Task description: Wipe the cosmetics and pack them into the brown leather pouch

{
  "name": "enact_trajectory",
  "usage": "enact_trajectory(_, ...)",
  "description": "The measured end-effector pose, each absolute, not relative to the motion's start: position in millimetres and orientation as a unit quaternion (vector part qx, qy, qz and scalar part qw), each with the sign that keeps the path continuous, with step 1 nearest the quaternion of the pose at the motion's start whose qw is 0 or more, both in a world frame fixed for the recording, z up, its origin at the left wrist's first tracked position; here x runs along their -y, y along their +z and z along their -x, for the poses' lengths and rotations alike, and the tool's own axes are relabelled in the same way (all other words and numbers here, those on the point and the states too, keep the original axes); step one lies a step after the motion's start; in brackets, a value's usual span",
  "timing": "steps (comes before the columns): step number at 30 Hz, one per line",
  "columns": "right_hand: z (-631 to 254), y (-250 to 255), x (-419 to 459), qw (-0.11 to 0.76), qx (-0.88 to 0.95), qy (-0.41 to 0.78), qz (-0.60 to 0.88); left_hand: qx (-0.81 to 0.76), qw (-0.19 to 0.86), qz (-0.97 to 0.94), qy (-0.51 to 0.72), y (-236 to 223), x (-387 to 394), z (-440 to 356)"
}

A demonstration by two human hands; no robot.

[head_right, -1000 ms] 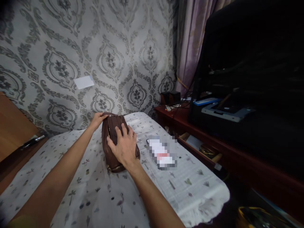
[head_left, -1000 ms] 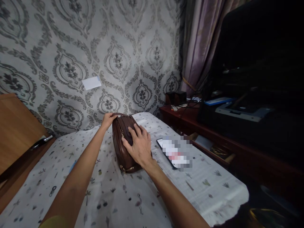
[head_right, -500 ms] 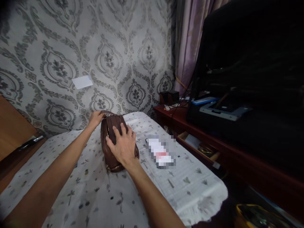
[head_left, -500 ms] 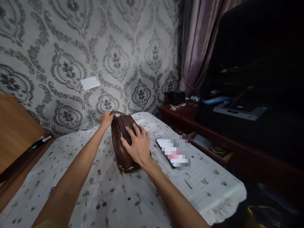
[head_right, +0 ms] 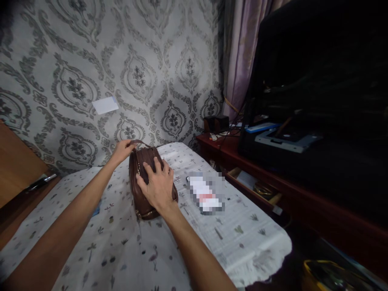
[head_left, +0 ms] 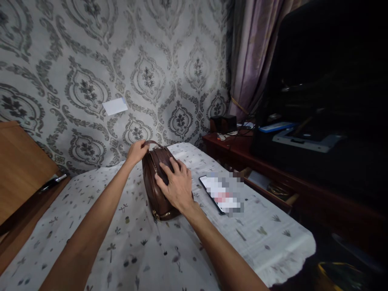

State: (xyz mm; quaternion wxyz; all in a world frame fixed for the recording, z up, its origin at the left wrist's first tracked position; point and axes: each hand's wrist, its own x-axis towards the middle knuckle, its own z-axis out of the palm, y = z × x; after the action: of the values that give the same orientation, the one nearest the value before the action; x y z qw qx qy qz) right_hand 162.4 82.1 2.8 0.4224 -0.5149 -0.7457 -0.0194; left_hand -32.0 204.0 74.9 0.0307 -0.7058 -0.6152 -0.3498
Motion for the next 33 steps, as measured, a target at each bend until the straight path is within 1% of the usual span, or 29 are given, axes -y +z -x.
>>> enact_trajectory(7, -163.5, 4.0, -81.2, 0.424, 0.748, -0.014, 0.511, 0.572, -0.047, 0.747, -0.335, 78.6, -211.9, 6.3)
enact_trajectory(12, -163.4, 2.6, -81.9, 0.426, 0.748, -0.013, 0.508, 0.573, -0.06, 0.748, -0.33, 78.6, -213.7, -10.9)
enact_trajectory(20, -163.6, 2.1, -81.9, 0.432, 0.747, -0.008, 0.506, 0.604, -0.062, 0.696, -0.382, 74.3, -221.3, -21.9)
enact_trajectory(27, -164.6, 2.0, -82.8, 0.443, 0.746, -0.011, 0.497, 0.584, -0.116, 0.678, -0.431, 66.4, -217.3, -24.4)
enact_trajectory(33, -163.1, 2.0, -81.4, 0.445, 0.742, -0.012, 0.502, 0.544, -0.162, 0.701, -0.433, 67.8, -204.2, -25.3)
